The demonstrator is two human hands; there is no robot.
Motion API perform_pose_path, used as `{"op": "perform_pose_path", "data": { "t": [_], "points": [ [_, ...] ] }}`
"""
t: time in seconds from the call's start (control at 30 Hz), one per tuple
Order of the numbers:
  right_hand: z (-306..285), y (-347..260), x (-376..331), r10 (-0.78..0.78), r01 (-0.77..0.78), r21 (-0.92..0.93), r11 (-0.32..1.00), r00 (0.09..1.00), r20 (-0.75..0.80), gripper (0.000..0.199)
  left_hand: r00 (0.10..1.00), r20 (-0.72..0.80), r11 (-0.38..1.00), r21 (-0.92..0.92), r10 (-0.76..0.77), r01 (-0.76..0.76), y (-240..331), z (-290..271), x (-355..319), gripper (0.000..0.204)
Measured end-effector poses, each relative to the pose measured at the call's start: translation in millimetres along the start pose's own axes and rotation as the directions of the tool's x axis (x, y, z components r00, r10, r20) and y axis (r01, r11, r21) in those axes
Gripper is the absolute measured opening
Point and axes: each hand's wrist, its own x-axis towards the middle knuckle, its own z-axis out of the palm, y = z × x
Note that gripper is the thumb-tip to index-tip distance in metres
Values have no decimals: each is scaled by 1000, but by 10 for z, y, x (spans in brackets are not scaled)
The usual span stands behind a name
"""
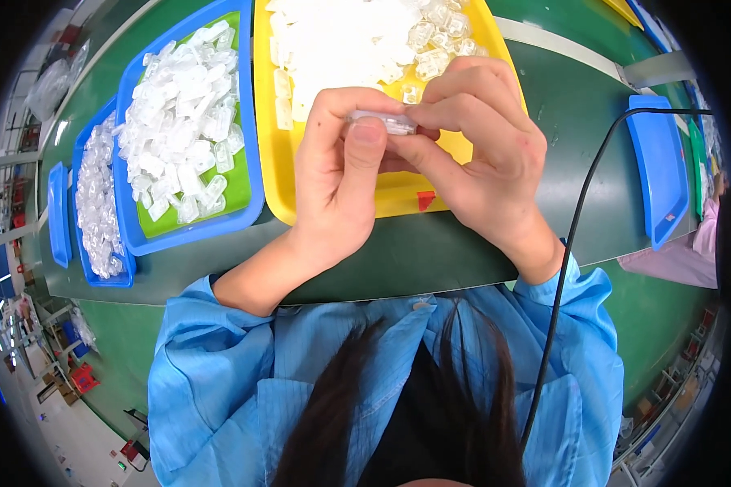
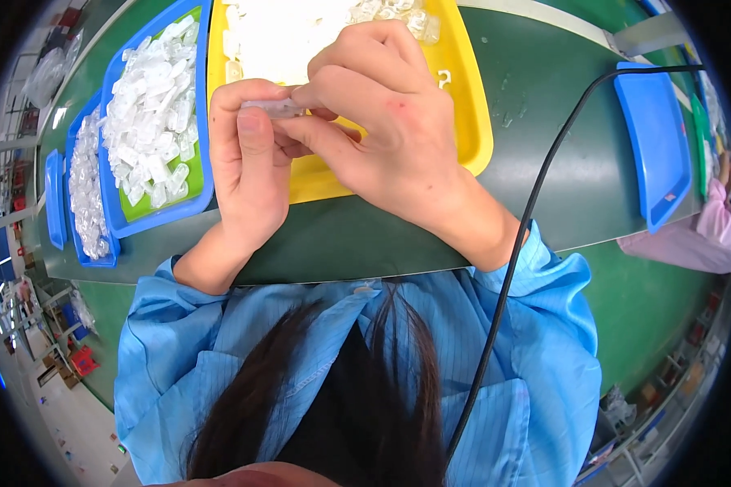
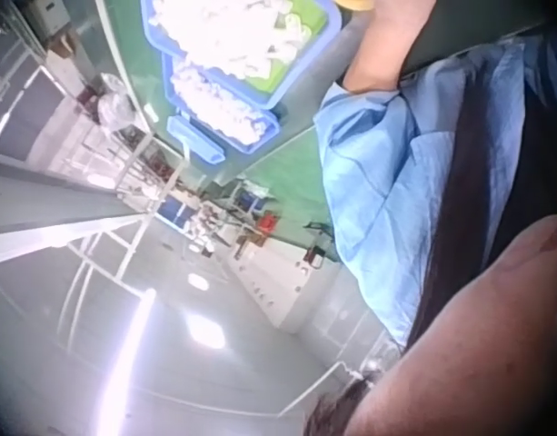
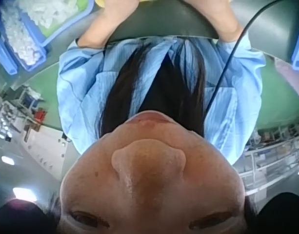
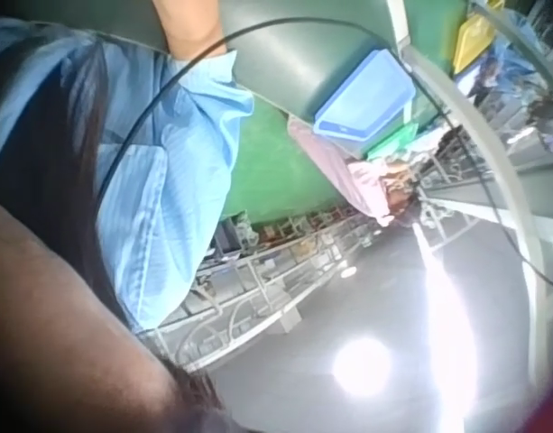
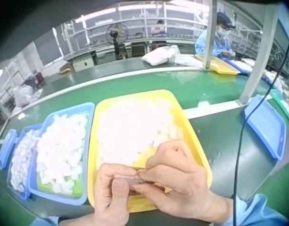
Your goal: The person assembles small plastic parts by picking them up from a tray and fitting them together by hand.
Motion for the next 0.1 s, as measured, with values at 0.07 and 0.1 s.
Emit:
{"op": "perform_pose_path", "data": {
  "t": [0.07, 0.1],
  "points": [
    [14, 5, 5, -19, 19, 40, 999, 1000, -1, 25, 998, 23, 996, 63, 56, -57, -4, -28, -7, 22],
    [19, -1, -8, -16, 16, 41, 999, 1000, 4, 25, 993, 54, 986, 121, 105, -111, -11, -46, -18, 22]
  ]
}}
